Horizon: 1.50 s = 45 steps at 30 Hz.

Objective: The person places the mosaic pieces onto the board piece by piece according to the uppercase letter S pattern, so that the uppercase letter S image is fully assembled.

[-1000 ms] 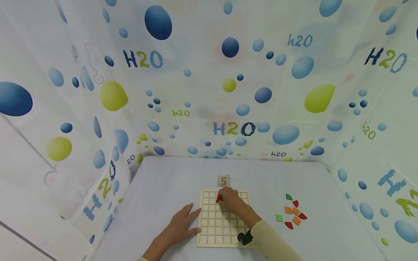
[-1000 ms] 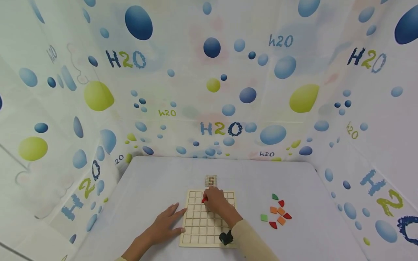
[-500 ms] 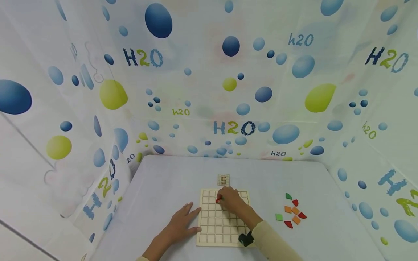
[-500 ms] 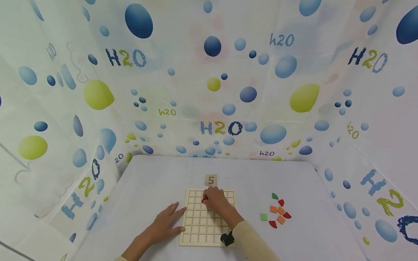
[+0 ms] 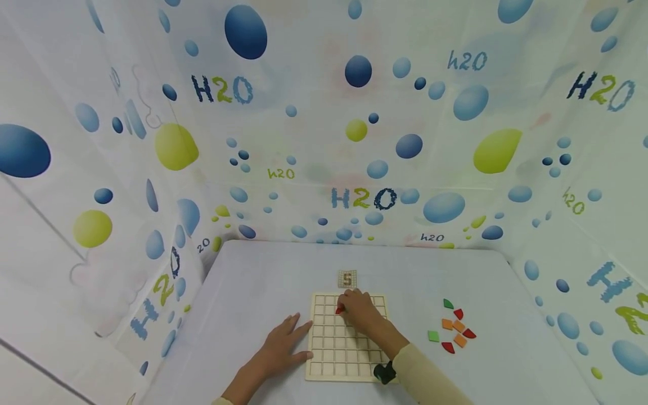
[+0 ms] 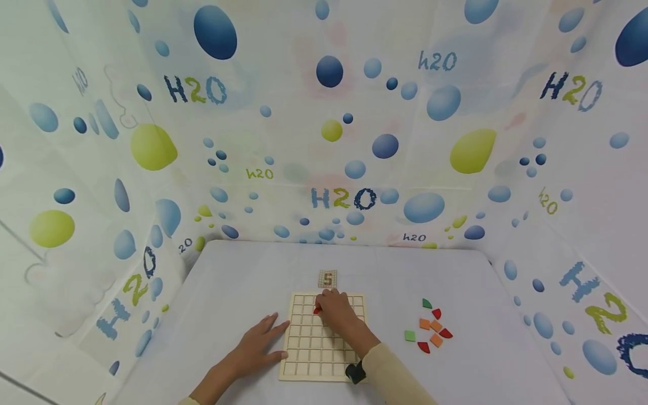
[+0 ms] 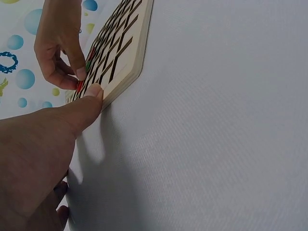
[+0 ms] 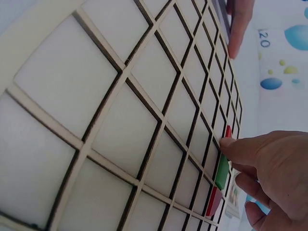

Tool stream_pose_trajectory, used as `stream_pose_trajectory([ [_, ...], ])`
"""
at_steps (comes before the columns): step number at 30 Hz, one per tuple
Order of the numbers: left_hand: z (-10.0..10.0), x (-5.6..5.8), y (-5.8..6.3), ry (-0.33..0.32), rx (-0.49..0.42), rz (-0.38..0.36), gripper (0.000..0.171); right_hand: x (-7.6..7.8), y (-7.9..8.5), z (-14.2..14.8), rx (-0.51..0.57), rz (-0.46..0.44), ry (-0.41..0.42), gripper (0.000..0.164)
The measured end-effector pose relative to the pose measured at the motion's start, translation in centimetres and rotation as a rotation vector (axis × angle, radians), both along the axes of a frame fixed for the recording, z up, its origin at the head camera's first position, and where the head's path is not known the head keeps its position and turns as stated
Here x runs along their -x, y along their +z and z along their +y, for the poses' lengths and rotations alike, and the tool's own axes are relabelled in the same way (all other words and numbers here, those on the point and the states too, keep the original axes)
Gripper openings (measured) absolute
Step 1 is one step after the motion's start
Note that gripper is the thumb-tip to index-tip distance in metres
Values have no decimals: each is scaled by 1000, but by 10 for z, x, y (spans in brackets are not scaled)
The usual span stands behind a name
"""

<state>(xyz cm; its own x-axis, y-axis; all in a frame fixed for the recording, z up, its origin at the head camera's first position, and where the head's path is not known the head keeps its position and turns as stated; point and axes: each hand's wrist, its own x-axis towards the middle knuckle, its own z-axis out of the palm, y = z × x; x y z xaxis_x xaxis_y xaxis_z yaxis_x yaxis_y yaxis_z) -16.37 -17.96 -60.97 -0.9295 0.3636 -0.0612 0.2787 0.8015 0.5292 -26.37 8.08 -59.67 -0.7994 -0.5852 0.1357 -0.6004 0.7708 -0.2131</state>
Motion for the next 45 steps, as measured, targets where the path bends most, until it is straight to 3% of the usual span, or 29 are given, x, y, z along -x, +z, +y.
stream_pose_trajectory([
  [3,1,0,0,0,5,5,77,-2,1,6,24,5,6,13],
  [10,3,0,1,4,9,-3,79,-4,6,41,201,-118,-58,14],
  [17,0,1,-7,20,22,-15,80,-8,9,92,319,-240,-226,20],
  [22,-2,4,-13,15,12,-23,80,-26,5,135,327,-217,-361,23],
  [27,-2,5,-13,5,4,-5,80,-46,7,174,334,-276,-460,29],
  [34,-2,4,-10,-2,-15,-11,80,-60,11,198,276,-395,-494,32],
  [45,-5,7,-15,-1,-28,0,79,-67,7,203,315,-382,-484,25],
])
